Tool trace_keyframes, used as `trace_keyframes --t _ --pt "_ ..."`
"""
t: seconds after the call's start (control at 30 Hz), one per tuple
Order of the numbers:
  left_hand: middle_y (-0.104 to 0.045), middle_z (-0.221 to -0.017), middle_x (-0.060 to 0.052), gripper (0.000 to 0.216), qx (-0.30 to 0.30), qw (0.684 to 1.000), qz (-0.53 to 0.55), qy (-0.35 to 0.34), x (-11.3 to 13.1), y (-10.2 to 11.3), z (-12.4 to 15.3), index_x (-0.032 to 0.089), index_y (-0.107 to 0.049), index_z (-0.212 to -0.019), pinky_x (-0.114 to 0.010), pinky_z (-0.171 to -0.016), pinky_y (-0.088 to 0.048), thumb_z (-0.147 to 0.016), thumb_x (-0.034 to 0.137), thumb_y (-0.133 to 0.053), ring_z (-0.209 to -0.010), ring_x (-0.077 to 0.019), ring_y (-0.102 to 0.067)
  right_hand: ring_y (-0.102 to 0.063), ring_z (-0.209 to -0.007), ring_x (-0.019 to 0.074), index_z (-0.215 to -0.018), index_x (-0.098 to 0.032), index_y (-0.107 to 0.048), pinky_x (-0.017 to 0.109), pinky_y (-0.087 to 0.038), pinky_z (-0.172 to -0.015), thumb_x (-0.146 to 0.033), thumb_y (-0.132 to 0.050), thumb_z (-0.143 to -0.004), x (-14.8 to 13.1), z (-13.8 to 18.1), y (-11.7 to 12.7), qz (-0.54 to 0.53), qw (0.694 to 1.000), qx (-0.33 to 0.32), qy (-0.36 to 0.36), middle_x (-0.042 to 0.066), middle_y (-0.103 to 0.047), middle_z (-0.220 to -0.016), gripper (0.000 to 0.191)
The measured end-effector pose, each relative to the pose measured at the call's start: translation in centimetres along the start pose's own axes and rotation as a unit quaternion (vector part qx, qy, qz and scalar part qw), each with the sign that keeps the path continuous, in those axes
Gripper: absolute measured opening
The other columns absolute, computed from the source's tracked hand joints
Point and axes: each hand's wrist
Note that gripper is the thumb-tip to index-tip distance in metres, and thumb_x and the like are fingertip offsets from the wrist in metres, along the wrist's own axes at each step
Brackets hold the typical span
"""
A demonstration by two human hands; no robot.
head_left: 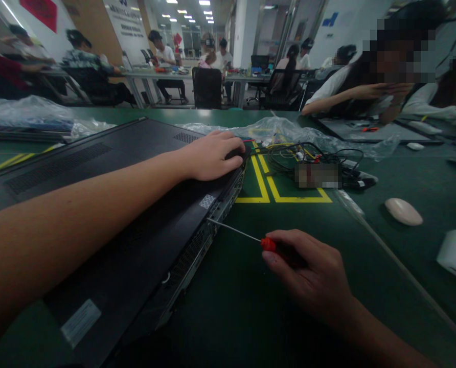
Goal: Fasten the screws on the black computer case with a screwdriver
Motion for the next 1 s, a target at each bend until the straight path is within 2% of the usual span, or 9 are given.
trace_keyframes --t 0.2,0.37,1.0 --pt "-0.069 -0.142 -0.015 0.048 -0.004 1.000 0.002 0.008 0.21 0.14 0.02 0.018 -0.069 -0.138 -0.053 -0.128 -0.041 -0.107 0.043 -0.042 -0.138 -0.0337 -0.061 -0.078 -0.068 0.0132 -0.115 -0.021 -0.073 0.021 -0.062 -0.061 -0.021 -0.083 -0.094 0.14 0.26 -0.31 -0.016 1.000 0.009 -0.014 0.001 -0.084 -0.093 0.023" --pt "-0.070 -0.138 -0.014 0.046 0.001 1.000 0.003 -0.002 0.05 0.09 0.04 0.020 -0.069 -0.137 -0.054 -0.127 -0.042 -0.107 0.044 -0.043 -0.136 -0.0332 -0.062 -0.079 -0.069 0.0140 -0.110 -0.022 -0.072 0.023 -0.062 -0.061 -0.017 -0.079 -0.096 0.16 0.12 -0.40 -0.028 1.000 -0.004 -0.012 0.001 -0.084 -0.093 0.017" --pt "-0.069 -0.140 -0.015 0.047 -0.005 1.000 0.007 0.006 0.20 0.19 0.03 0.020 -0.069 -0.137 -0.054 -0.127 -0.041 -0.107 0.044 -0.043 -0.136 -0.0339 -0.061 -0.080 -0.071 0.0161 -0.111 -0.023 -0.073 0.026 -0.064 -0.064 -0.021 -0.078 -0.098 0.14 0.06 -0.34 -0.026 0.999 -0.009 -0.018 0.002 -0.084 -0.092 0.014"
Point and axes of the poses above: each hand's wrist, its own z-axis away from the middle knuckle, its own y-axis out of the back of the hand, x = y × z
